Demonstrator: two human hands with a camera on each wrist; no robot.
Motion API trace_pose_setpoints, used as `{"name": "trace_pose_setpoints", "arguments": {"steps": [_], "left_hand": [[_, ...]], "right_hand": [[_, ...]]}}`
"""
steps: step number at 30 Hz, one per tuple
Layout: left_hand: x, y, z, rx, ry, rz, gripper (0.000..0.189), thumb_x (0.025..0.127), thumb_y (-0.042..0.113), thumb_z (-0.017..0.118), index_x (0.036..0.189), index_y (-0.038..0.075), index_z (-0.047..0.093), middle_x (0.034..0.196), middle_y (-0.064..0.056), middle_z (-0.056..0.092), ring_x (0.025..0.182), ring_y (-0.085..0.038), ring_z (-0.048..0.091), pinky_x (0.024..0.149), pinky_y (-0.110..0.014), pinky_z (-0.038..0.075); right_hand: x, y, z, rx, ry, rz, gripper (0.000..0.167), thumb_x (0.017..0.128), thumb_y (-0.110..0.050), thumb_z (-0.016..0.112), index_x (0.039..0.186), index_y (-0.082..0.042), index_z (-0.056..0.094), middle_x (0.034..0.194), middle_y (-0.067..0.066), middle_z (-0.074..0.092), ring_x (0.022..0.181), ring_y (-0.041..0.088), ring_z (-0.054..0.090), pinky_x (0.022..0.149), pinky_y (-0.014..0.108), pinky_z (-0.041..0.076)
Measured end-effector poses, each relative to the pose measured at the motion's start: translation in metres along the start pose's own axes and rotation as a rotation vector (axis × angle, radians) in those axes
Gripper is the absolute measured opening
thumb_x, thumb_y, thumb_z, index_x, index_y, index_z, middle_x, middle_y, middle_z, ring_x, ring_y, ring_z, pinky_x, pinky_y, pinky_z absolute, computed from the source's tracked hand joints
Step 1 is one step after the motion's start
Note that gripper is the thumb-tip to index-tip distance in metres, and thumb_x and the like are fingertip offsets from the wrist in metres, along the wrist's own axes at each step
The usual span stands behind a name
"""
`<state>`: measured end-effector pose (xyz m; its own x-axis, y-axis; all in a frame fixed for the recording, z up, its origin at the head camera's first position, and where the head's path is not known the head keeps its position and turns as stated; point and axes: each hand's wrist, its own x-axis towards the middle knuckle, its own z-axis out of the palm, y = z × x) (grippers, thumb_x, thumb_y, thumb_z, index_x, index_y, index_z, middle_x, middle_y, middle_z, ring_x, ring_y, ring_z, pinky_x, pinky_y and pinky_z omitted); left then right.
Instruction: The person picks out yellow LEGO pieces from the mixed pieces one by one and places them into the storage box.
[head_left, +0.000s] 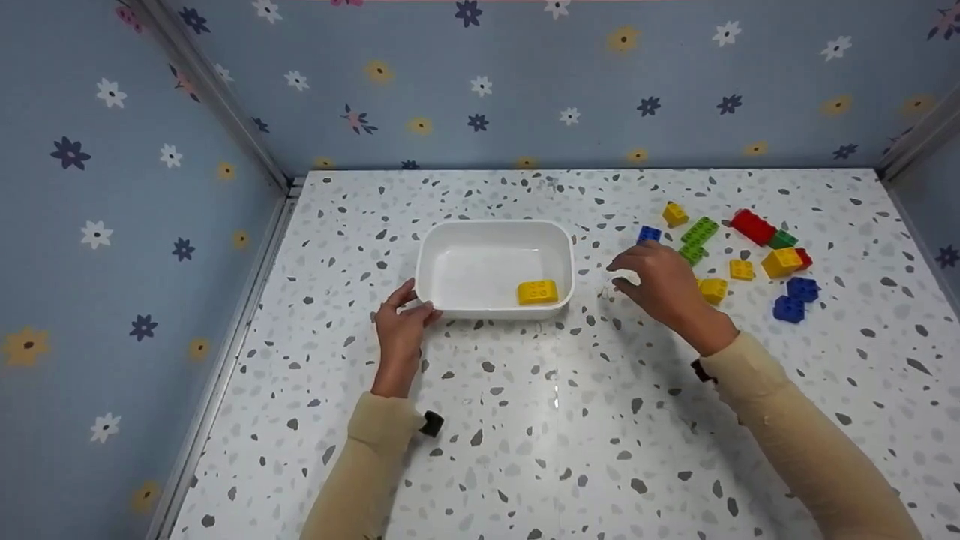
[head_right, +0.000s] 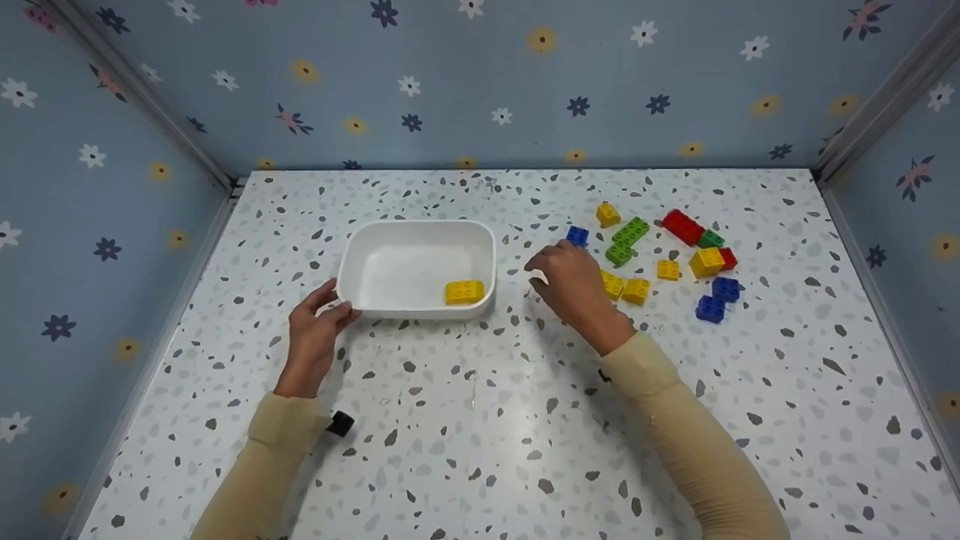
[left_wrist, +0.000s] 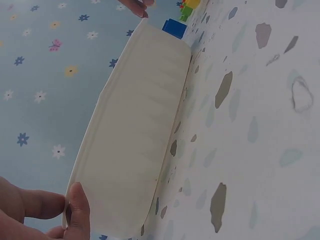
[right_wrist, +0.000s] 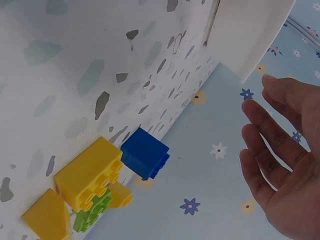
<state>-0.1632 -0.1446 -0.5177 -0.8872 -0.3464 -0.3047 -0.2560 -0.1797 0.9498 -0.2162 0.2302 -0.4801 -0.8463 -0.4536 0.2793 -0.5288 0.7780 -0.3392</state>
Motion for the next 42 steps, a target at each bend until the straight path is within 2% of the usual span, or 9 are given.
{"name": "trace_pose_setpoints", "arguments": {"steps": [5, 13, 20, 33, 42], "left_hand": [[0.001, 0.001, 0.001, 0.000, 0.002, -0.005, 0.057, 0.099, -0.010, 0.062, 0.154, 0.000, 0.051, 0.135, -0.019, 0.049, 0.095, -0.015, 0.066, 0.089, -0.022, 0.065], [0.000, -0.001, 0.000, -0.005, 0.005, -0.010, 0.057, 0.099, -0.011, 0.062, 0.154, 0.000, 0.052, 0.134, -0.019, 0.050, 0.095, -0.016, 0.066, 0.087, -0.022, 0.065], [-0.001, 0.000, -0.001, -0.038, -0.010, 0.015, 0.058, 0.098, -0.013, 0.061, 0.154, -0.003, 0.050, 0.136, -0.023, 0.049, 0.092, -0.015, 0.065, 0.084, -0.020, 0.065], [0.000, -0.001, -0.001, -0.039, -0.005, 0.008, 0.058, 0.098, -0.014, 0.062, 0.153, -0.003, 0.050, 0.136, -0.023, 0.049, 0.093, -0.015, 0.065, 0.084, -0.020, 0.065], [0.000, 0.000, 0.000, -0.038, -0.005, 0.013, 0.056, 0.098, -0.013, 0.062, 0.153, -0.003, 0.051, 0.136, -0.023, 0.049, 0.093, -0.014, 0.065, 0.086, -0.021, 0.065]], "right_hand": [[-0.008, 0.007, -0.002, 0.002, 0.000, 0.027, 0.018, 0.086, -0.001, 0.086, 0.104, -0.001, 0.082, 0.106, 0.016, 0.079, 0.105, 0.039, 0.068, 0.092, 0.057, 0.063], [-0.023, 0.017, -0.005, 0.005, 0.033, 0.058, 0.022, 0.084, 0.002, 0.087, 0.105, -0.001, 0.082, 0.106, 0.017, 0.078, 0.101, 0.038, 0.068, 0.083, 0.054, 0.064], [-0.033, 0.024, -0.009, 0.004, 0.014, 0.123, 0.022, 0.085, 0.001, 0.086, 0.107, -0.001, 0.082, 0.109, 0.018, 0.078, 0.103, 0.039, 0.068, 0.088, 0.056, 0.062], [-0.052, 0.041, -0.016, 0.012, 0.011, 0.189, 0.023, 0.086, 0.003, 0.085, 0.109, 0.000, 0.082, 0.112, 0.019, 0.078, 0.107, 0.042, 0.066, 0.096, 0.062, 0.060], [-0.065, 0.051, -0.023, 0.008, 0.030, 0.216, 0.025, 0.086, 0.003, 0.085, 0.110, -0.001, 0.082, 0.115, 0.021, 0.077, 0.105, 0.042, 0.067, 0.094, 0.063, 0.059]]}}
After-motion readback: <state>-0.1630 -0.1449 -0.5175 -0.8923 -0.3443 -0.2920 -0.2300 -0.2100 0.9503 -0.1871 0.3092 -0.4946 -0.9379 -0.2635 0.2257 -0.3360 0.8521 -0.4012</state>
